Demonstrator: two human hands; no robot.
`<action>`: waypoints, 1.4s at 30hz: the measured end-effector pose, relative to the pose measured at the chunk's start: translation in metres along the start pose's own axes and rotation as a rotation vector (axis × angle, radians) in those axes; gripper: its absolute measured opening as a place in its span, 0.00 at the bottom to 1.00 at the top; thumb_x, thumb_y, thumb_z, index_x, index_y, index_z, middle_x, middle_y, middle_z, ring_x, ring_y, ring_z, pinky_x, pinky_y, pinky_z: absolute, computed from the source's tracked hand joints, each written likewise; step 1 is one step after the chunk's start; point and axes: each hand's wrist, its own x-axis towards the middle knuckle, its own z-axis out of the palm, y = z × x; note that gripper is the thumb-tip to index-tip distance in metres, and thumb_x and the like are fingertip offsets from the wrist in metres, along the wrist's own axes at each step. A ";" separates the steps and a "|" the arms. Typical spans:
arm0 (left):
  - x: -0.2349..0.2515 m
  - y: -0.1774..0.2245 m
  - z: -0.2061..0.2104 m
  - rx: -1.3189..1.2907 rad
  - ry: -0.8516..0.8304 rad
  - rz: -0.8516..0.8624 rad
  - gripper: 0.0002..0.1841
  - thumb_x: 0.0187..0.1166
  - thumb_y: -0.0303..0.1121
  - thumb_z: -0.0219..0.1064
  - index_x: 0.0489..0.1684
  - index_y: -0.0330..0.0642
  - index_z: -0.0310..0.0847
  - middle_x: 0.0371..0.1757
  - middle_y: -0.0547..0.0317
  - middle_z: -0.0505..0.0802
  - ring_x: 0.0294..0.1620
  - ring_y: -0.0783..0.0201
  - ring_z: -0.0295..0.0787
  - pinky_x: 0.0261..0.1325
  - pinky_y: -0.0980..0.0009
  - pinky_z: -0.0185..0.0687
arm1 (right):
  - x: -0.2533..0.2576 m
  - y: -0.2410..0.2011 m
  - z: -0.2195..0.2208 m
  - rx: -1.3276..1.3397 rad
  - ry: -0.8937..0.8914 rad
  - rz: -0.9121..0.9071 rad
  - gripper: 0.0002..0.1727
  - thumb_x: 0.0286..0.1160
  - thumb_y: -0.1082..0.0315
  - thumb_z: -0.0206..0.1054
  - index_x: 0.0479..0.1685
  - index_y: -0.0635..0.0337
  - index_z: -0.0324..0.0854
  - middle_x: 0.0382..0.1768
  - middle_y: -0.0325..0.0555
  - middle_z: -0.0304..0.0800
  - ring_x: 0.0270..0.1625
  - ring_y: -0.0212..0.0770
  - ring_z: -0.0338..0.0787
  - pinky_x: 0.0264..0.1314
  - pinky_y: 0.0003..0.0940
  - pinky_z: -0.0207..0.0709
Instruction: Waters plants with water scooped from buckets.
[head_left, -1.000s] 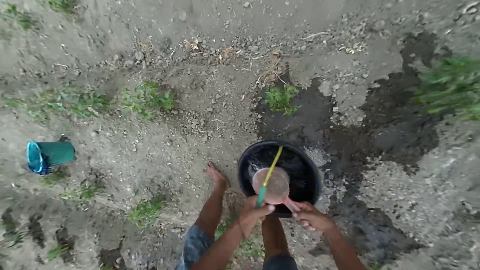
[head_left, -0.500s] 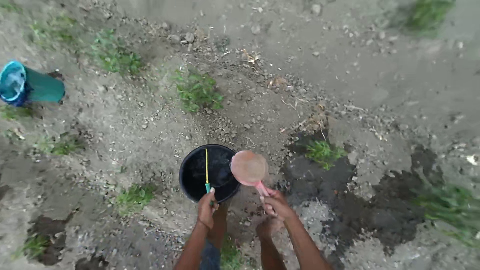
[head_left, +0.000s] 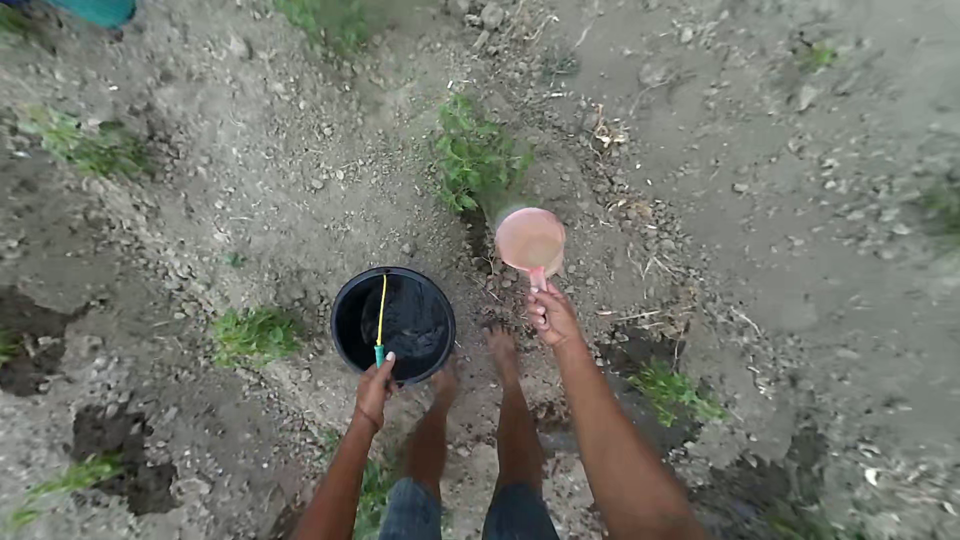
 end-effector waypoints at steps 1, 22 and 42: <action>0.001 -0.002 0.000 0.013 0.014 -0.007 0.20 0.92 0.39 0.56 0.23 0.42 0.73 0.12 0.68 0.76 0.13 0.73 0.71 0.22 0.77 0.72 | 0.005 -0.006 0.003 0.004 0.008 0.002 0.12 0.89 0.75 0.49 0.64 0.61 0.69 0.21 0.35 0.77 0.11 0.22 0.68 0.09 0.15 0.62; 0.018 0.021 0.041 0.187 0.181 -0.015 0.19 0.88 0.43 0.64 0.50 0.30 0.82 0.35 0.53 0.92 0.27 0.67 0.84 0.37 0.66 0.81 | 0.004 -0.060 -0.034 -0.108 0.378 0.161 0.08 0.87 0.75 0.54 0.59 0.60 0.71 0.21 0.36 0.75 0.11 0.23 0.68 0.09 0.16 0.62; 0.034 0.070 0.003 0.537 0.374 -0.109 0.26 0.85 0.52 0.64 0.60 0.34 0.85 0.52 0.33 0.92 0.57 0.36 0.89 0.62 0.35 0.77 | 0.020 -0.049 -0.028 -0.143 0.447 0.293 0.04 0.89 0.71 0.49 0.47 0.54 0.68 0.18 0.33 0.71 0.10 0.22 0.67 0.09 0.14 0.62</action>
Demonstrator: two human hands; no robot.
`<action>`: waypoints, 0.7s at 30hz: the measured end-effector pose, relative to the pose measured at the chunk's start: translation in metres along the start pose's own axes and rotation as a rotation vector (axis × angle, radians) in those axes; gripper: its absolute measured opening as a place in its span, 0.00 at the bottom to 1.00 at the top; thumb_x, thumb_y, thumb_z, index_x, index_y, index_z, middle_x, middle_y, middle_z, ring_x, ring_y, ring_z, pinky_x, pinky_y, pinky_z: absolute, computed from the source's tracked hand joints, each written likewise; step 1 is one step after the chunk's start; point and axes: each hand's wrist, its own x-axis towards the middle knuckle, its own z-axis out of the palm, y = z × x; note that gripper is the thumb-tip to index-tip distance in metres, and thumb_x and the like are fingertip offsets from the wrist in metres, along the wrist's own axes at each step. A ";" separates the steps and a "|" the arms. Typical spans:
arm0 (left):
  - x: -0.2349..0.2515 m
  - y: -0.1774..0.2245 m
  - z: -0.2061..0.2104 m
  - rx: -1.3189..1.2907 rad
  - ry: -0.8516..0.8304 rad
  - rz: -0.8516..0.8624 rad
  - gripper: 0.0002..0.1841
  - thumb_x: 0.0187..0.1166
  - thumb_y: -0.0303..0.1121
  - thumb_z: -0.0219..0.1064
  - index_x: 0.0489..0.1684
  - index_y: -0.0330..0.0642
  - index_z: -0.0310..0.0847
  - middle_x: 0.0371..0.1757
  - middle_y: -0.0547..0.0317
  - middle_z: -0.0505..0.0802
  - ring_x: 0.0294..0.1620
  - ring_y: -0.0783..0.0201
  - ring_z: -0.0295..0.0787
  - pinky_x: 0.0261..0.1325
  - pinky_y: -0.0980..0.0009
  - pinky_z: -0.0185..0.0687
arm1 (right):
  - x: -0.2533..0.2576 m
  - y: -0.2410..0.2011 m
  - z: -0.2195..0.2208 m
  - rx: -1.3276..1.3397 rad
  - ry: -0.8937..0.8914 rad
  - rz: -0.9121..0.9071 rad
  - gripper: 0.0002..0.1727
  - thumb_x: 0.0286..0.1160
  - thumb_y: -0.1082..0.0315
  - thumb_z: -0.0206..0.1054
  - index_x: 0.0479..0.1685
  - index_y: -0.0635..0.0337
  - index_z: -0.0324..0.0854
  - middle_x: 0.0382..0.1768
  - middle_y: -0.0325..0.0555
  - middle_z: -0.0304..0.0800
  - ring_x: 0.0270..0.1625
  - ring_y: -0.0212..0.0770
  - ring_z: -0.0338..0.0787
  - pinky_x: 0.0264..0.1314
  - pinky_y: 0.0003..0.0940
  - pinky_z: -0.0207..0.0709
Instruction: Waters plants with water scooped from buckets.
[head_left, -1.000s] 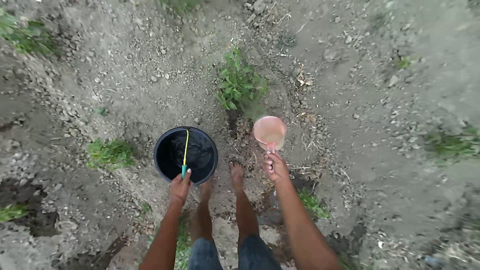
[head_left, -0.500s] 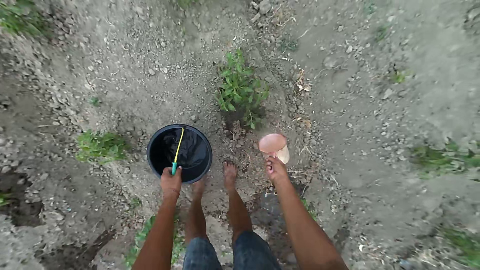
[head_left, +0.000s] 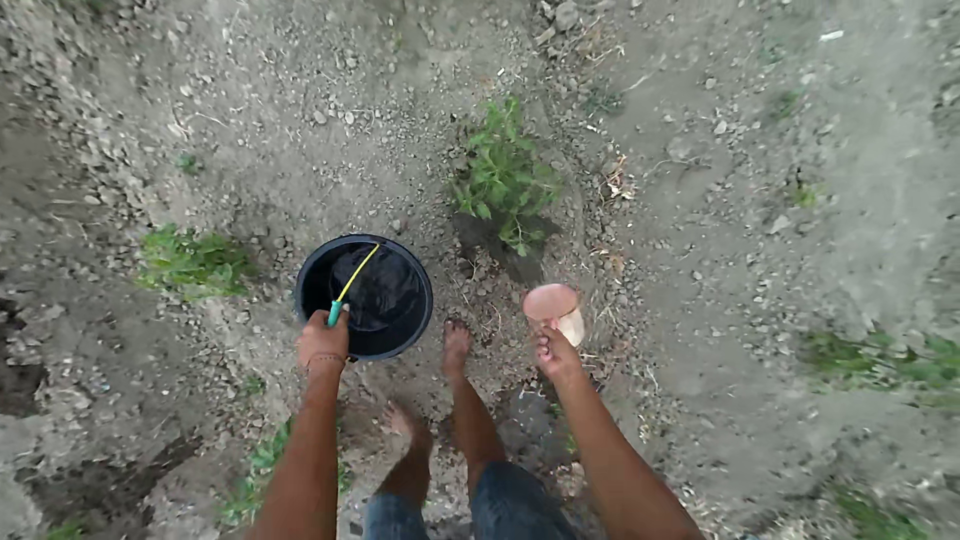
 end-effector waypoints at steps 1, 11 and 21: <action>0.005 -0.001 -0.001 -0.034 -0.025 0.031 0.26 0.85 0.52 0.65 0.59 0.34 0.85 0.50 0.35 0.93 0.54 0.38 0.91 0.61 0.37 0.79 | -0.005 0.009 -0.009 0.023 -0.076 -0.001 0.06 0.92 0.68 0.47 0.48 0.53 0.68 0.18 0.32 0.73 0.10 0.21 0.68 0.08 0.13 0.62; -0.002 -0.029 0.011 -0.864 -0.531 -0.053 0.15 0.89 0.43 0.61 0.32 0.45 0.76 0.14 0.72 0.66 0.09 0.75 0.55 0.13 0.78 0.54 | -0.051 0.056 0.082 -1.844 -0.596 -0.410 0.24 0.82 0.64 0.64 0.76 0.60 0.80 0.57 0.57 0.92 0.57 0.51 0.92 0.66 0.51 0.82; -0.111 -0.104 0.011 -1.337 -0.280 -0.008 0.14 0.74 0.39 0.76 0.29 0.39 0.78 0.21 0.68 0.75 0.23 0.72 0.70 0.33 0.69 0.73 | -0.047 0.190 0.222 -3.032 -0.468 -0.838 0.29 0.90 0.69 0.48 0.90 0.63 0.57 0.69 0.77 0.79 0.66 0.74 0.85 0.64 0.68 0.79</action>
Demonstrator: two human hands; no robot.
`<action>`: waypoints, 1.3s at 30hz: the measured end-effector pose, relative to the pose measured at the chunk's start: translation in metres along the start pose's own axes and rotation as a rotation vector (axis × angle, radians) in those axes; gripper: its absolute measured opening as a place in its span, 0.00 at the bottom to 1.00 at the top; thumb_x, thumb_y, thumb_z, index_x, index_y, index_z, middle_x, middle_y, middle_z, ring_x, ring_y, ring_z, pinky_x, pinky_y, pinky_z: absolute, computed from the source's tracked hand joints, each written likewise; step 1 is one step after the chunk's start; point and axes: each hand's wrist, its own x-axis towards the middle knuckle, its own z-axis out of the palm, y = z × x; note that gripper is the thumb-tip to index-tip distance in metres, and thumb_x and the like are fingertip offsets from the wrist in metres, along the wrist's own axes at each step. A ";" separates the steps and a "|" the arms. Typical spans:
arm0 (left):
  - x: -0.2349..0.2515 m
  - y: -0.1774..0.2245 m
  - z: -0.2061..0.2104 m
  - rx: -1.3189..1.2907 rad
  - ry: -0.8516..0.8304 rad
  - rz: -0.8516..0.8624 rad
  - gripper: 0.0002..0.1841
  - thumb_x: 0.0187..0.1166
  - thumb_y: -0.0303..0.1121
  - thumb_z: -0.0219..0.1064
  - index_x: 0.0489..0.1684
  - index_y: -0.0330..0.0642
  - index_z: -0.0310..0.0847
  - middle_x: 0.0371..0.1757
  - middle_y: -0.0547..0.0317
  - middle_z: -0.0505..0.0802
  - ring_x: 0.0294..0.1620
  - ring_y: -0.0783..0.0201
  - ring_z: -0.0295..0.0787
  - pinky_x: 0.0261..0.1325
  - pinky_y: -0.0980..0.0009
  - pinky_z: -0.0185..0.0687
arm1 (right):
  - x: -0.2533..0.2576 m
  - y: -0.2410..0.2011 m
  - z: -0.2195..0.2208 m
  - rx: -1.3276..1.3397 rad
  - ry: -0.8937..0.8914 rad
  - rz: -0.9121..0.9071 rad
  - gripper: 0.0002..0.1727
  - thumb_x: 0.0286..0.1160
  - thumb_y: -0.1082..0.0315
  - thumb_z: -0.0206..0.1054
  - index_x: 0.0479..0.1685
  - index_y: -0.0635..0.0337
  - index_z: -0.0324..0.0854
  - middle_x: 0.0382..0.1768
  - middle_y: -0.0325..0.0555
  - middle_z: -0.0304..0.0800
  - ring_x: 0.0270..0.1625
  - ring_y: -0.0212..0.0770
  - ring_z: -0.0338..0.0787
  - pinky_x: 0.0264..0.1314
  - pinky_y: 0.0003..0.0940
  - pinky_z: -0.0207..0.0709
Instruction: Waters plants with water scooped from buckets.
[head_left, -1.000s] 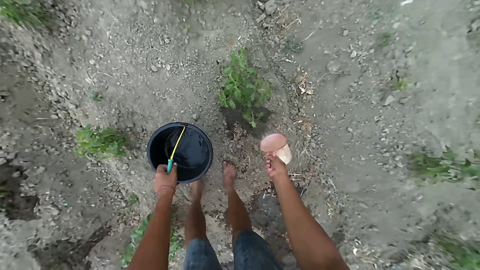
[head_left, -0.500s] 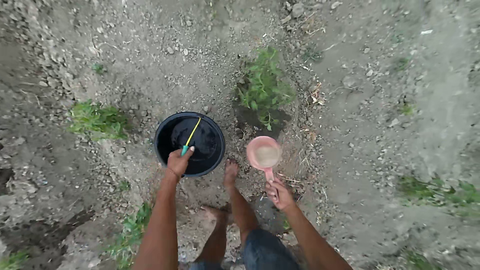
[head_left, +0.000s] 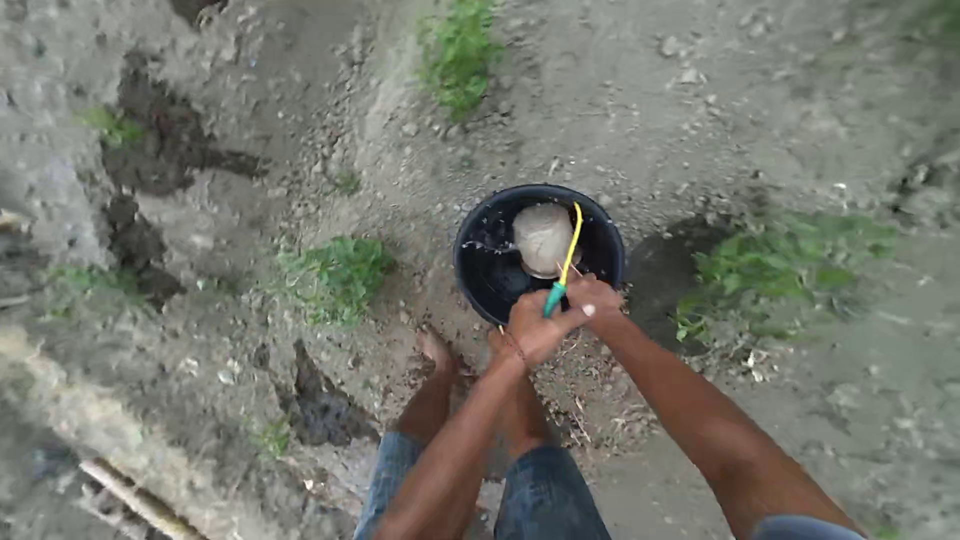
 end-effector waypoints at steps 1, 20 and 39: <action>-0.008 0.001 -0.008 -0.031 0.014 -0.001 0.15 0.73 0.39 0.76 0.29 0.39 0.78 0.22 0.67 0.75 0.23 0.71 0.70 0.33 0.69 0.72 | -0.004 -0.015 0.003 0.051 -0.025 -0.026 0.29 0.89 0.65 0.52 0.87 0.66 0.62 0.67 0.76 0.82 0.68 0.73 0.84 0.67 0.69 0.77; -0.210 -0.230 -0.155 -0.958 0.779 -0.162 0.10 0.77 0.40 0.61 0.28 0.48 0.78 0.10 0.75 0.73 0.09 0.79 0.66 0.15 0.79 0.68 | -0.058 -0.167 0.041 0.609 -1.051 -0.374 0.16 0.63 0.61 0.72 0.51 0.53 0.86 0.17 0.25 0.77 0.13 0.21 0.70 0.14 0.19 0.64; -0.272 -0.423 -0.227 -1.009 1.009 -0.599 0.12 0.88 0.32 0.59 0.30 0.40 0.78 0.15 0.68 0.76 0.14 0.73 0.70 0.24 0.75 0.74 | -0.051 -0.275 0.124 1.237 -0.321 -0.099 0.13 0.85 0.77 0.49 0.63 0.64 0.71 0.20 0.35 0.78 0.11 0.22 0.69 0.10 0.15 0.64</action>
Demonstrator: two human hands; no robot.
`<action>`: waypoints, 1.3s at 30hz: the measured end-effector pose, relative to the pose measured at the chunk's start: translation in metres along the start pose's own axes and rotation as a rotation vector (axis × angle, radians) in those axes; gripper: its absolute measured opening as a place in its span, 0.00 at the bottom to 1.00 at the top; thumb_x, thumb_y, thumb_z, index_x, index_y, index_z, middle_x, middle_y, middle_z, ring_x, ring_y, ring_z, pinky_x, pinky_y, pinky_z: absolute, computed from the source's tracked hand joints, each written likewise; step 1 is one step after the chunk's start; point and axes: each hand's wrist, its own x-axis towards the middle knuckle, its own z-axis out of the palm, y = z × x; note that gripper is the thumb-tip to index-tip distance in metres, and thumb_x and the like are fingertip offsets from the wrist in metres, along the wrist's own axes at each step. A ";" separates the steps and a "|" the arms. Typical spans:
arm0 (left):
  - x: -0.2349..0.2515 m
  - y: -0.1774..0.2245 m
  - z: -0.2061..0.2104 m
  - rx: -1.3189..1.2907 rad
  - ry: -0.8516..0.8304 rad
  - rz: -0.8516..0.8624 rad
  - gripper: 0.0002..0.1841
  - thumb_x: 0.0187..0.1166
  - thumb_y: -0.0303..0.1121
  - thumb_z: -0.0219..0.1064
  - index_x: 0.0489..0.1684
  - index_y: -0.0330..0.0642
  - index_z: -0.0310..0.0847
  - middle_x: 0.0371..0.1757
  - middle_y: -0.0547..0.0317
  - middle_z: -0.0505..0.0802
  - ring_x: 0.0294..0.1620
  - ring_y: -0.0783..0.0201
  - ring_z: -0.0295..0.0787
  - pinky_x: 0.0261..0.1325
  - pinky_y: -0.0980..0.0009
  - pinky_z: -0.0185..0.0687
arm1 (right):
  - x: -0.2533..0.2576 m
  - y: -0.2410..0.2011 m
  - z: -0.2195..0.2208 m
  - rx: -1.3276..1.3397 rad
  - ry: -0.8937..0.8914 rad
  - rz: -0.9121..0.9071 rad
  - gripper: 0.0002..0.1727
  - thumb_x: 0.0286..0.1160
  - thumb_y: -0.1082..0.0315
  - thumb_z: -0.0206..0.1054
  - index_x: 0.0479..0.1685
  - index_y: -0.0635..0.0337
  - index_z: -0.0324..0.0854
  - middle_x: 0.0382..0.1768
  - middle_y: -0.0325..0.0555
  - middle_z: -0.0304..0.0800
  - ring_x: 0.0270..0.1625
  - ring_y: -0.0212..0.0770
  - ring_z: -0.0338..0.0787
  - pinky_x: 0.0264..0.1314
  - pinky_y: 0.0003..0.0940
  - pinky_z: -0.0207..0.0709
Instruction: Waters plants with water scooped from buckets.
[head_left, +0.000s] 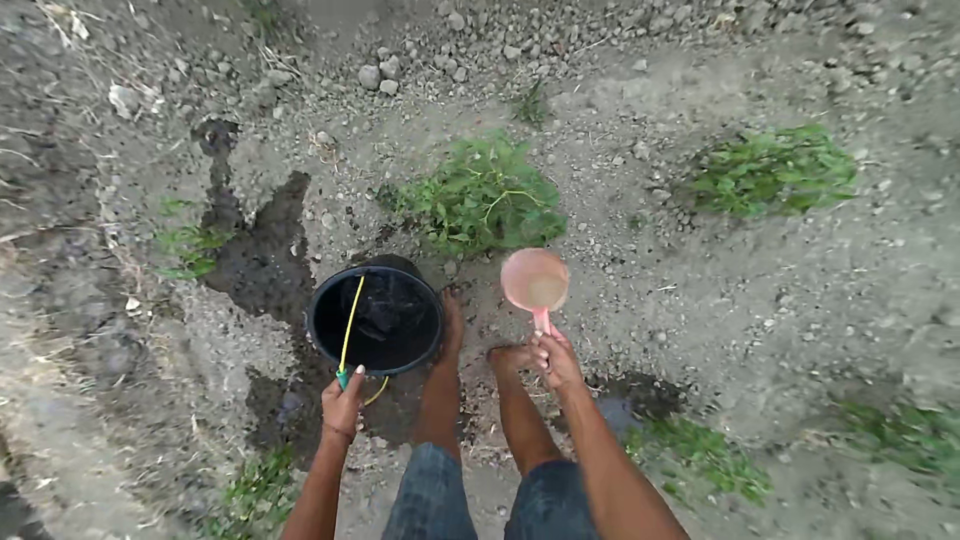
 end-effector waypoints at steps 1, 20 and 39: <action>-0.003 0.015 -0.006 0.062 -0.004 -0.121 0.12 0.91 0.34 0.58 0.37 0.38 0.79 0.20 0.66 0.78 0.20 0.71 0.73 0.34 0.73 0.78 | 0.001 0.001 0.006 0.050 -0.010 -0.012 0.13 0.85 0.76 0.48 0.63 0.64 0.70 0.20 0.35 0.79 0.10 0.22 0.69 0.10 0.15 0.65; 0.061 -0.012 -0.046 0.238 0.142 0.000 0.23 0.93 0.41 0.55 0.57 0.24 0.82 0.53 0.37 0.91 0.47 0.54 0.89 0.58 0.55 0.81 | -0.016 0.023 0.088 -0.326 0.114 -0.083 0.10 0.81 0.79 0.61 0.56 0.73 0.79 0.17 0.39 0.78 0.12 0.26 0.72 0.12 0.21 0.67; 0.027 0.028 -0.015 0.090 -0.038 0.008 0.19 0.92 0.40 0.57 0.27 0.40 0.75 0.13 0.65 0.79 0.07 0.73 0.65 0.12 0.77 0.65 | -0.003 0.022 0.052 -0.710 0.515 -0.249 0.15 0.74 0.71 0.71 0.57 0.66 0.89 0.39 0.54 0.92 0.41 0.44 0.89 0.51 0.48 0.83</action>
